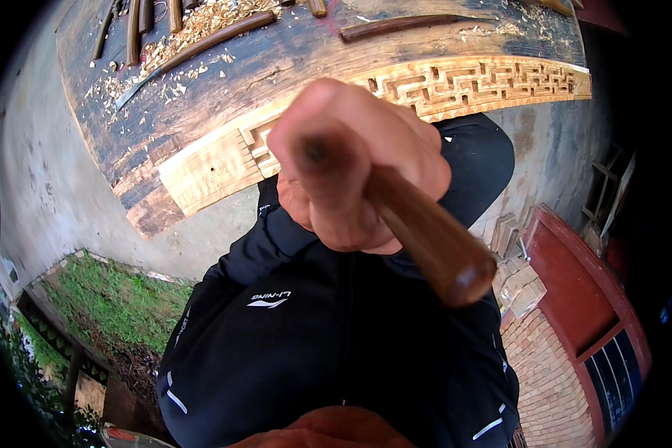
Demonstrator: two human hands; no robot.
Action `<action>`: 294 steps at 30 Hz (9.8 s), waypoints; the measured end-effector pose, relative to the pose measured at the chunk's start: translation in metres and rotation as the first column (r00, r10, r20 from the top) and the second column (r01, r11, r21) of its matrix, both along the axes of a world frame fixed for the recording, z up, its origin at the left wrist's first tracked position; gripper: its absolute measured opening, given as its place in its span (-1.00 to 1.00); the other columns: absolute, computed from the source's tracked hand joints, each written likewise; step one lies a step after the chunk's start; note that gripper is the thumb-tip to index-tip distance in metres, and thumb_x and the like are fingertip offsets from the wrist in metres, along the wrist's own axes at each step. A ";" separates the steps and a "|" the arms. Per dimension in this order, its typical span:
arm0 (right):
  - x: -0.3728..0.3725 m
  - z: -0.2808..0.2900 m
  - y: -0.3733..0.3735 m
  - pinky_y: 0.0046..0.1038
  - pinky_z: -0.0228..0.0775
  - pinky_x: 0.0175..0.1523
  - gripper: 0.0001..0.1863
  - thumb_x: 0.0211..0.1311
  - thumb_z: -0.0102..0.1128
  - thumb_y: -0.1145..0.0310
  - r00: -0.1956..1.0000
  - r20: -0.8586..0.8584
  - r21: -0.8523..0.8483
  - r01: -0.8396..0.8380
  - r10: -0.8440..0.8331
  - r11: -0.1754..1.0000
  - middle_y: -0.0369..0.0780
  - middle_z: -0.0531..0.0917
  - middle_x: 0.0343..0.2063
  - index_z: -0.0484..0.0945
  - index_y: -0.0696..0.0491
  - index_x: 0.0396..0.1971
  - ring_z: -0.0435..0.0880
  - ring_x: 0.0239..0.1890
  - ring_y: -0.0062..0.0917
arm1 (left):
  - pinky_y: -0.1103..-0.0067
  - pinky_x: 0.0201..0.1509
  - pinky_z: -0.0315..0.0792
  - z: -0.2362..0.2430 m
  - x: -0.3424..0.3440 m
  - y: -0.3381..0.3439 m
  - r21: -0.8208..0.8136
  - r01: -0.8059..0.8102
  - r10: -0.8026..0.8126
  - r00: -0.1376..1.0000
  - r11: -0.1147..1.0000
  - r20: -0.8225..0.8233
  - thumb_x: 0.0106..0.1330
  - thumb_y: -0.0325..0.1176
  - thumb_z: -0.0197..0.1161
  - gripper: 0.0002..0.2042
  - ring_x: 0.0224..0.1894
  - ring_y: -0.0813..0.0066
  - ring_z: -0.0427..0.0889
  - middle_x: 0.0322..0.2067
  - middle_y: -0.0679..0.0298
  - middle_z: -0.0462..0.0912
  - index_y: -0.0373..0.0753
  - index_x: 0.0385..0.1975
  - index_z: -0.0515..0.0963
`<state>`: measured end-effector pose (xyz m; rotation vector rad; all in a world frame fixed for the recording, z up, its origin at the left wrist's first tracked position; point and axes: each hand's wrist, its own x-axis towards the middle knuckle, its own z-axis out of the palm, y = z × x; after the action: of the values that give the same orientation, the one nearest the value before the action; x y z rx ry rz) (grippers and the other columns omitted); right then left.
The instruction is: The person carves a geometric pattern into a piece of wood using a small chisel, pushing the tool with their hands while bracing the wood on a workbench.
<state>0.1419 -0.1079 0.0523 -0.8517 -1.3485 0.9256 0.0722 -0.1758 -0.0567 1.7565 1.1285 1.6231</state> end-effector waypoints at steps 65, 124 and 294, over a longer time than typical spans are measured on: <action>0.045 0.016 0.016 -0.59 0.09 -0.59 -0.29 0.72 -0.51 -0.30 0.935 -0.286 -0.210 -0.276 0.211 0.938 -0.21 0.47 -0.66 0.20 -0.11 -0.58 0.21 -0.75 -0.63 | 0.49 -0.19 0.69 0.009 0.007 0.015 0.014 0.024 -0.024 0.999 1.000 0.041 0.12 -0.56 0.61 -0.15 -0.28 0.19 0.86 -0.16 -0.04 0.81 -0.53 0.45 0.31; 0.029 -0.006 -0.022 -0.46 0.34 -0.53 -0.42 0.76 -0.49 -0.18 0.992 0.092 0.063 -0.098 0.091 0.993 -0.07 0.53 -0.53 0.18 0.03 -0.29 0.33 -0.74 -0.54 | 0.42 -0.13 0.76 0.015 0.004 0.010 0.020 0.007 -0.009 0.996 1.000 0.088 0.17 -0.56 0.51 -0.31 -0.14 0.11 0.90 -0.02 -0.10 0.82 -0.53 0.36 0.44; 0.080 0.053 -0.030 -0.62 0.17 -0.75 -0.33 0.67 0.11 -0.07 0.793 -0.213 0.145 -0.553 0.571 0.821 -0.18 0.63 -0.70 0.31 0.01 -0.69 0.50 -0.82 -0.57 | 0.56 -0.54 0.27 0.034 -0.041 0.005 0.053 0.170 -0.146 0.942 0.984 -0.303 0.19 -0.44 0.64 -0.54 -0.63 0.53 0.49 -0.61 0.39 0.57 -0.31 0.11 0.69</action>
<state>0.2217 -0.1382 0.1050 -0.2439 -1.4283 1.3829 0.0307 -0.1705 -0.0224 2.1399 1.0316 1.3545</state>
